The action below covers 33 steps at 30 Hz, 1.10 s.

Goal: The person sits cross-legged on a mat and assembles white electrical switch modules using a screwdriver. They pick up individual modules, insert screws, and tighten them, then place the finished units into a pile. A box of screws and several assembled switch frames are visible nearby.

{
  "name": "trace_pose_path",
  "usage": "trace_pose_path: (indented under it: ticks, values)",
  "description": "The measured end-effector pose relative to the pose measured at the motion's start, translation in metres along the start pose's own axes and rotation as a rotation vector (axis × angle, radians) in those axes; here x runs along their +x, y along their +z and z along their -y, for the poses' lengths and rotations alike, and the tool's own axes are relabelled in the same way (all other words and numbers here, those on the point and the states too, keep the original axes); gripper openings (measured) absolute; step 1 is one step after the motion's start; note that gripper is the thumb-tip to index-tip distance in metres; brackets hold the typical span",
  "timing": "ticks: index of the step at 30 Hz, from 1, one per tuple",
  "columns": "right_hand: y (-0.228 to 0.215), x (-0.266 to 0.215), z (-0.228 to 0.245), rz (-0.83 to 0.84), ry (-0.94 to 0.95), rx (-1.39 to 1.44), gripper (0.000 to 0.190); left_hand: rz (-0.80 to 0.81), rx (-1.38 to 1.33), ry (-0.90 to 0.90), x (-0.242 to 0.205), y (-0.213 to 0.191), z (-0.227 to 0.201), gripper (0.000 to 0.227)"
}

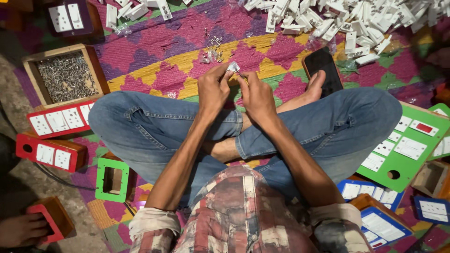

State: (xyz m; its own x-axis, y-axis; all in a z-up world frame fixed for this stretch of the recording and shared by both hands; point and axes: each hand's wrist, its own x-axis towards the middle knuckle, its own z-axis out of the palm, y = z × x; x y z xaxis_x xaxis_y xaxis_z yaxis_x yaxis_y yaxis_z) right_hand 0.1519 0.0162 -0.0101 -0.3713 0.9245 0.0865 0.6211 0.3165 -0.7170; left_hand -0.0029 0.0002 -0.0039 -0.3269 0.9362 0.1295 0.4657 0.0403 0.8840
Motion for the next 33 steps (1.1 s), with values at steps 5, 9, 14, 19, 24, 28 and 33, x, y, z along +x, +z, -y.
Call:
trace_pose_path:
  ticks: [5,9,14,19,24,28,33]
  values:
    - [-0.011,0.005,-0.020,0.352,0.589,1.039,0.019,0.035,-0.004,-0.037,0.000,0.000,0.002,0.019]
    - [-0.013,0.003,-0.019,0.383,0.663,1.117,0.019,0.067,-0.023,-0.051,-0.001,0.000,0.002,0.020]
    - [-0.002,-0.004,-0.004,0.026,-0.076,-0.110,0.019,0.021,0.009,0.033,-0.001,-0.002,0.002,0.020]
    - [-0.001,-0.002,-0.009,0.067,-0.062,-0.067,0.021,0.079,0.163,0.103,-0.002,-0.004,-0.001,0.006]
    - [-0.006,0.002,-0.021,0.388,0.741,1.208,0.029,0.092,0.152,0.200,-0.003,-0.005,-0.001,0.013]
    - [-0.005,0.002,-0.019,0.377,0.685,1.158,0.028,0.094,0.235,0.211,-0.004,-0.001,0.002,0.014]
    - [0.007,-0.001,-0.009,-0.046,-0.133,0.008,0.018,0.104,0.320,0.239,-0.007,-0.001,0.008,0.022]
